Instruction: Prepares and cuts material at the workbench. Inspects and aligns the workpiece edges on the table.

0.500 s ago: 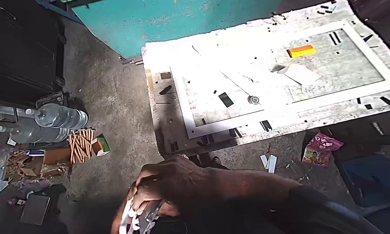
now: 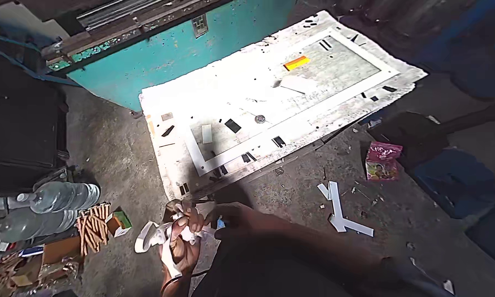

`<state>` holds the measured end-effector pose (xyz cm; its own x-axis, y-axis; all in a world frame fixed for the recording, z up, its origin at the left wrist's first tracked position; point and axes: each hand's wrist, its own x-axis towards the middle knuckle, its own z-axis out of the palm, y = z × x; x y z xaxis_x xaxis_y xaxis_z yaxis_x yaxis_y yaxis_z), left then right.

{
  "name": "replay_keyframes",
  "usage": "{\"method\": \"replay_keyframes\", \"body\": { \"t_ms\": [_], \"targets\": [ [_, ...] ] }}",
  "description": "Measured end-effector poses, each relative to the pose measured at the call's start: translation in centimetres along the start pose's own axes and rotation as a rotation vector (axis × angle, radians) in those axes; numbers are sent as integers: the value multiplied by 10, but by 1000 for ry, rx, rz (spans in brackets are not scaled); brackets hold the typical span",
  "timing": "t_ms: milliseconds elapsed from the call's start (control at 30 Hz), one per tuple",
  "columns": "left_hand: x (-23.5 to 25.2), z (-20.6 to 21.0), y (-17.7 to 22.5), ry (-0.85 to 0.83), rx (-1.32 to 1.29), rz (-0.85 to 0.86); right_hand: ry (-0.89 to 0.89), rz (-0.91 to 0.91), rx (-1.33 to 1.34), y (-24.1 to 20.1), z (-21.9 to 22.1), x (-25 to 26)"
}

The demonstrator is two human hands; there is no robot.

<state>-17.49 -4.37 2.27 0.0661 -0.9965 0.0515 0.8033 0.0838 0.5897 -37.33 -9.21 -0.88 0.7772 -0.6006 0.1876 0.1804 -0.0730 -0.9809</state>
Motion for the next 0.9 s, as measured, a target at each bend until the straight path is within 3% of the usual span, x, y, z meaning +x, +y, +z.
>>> {"method": "replay_keyframes", "body": {
  "t_ms": [100, 167, 233, 333, 400, 533, 600, 667, 767, 833, 900],
  "targets": [
    [7, 52, -34, -61, 28, -55, 128, 152, 336, 2, -5, -57],
    [8, 81, -58, -138, 106, -71, 141, 213, 308, -4, -4, -93],
    [7, 101, -85, -147, 196, -88, 148, 138, 203, -12, -1, -126],
    [2, 115, -121, -208, 375, -84, 406, 28, 202, -32, -2, -169],
    [-7, 121, -145, -208, 316, -138, 646, 25, 246, -42, -5, -194],
    [-20, 135, -196, -171, 189, -277, 775, 114, 228, -49, -10, -222],
    [-22, 140, -220, -264, 297, -340, 823, 82, 306, -44, -11, -228],
    [-17, 143, -237, -451, 483, -233, 981, 72, 313, -42, -15, -231],
    [-2, 151, -251, -640, 799, -59, 1163, 197, 84, -44, -30, -237],
    [11, 156, -259, -687, 773, -209, 1257, 191, -9, -50, -43, -243],
    [25, 156, -264, -765, 589, -436, 1373, 144, 3, -60, -57, -251]
  ]
}}
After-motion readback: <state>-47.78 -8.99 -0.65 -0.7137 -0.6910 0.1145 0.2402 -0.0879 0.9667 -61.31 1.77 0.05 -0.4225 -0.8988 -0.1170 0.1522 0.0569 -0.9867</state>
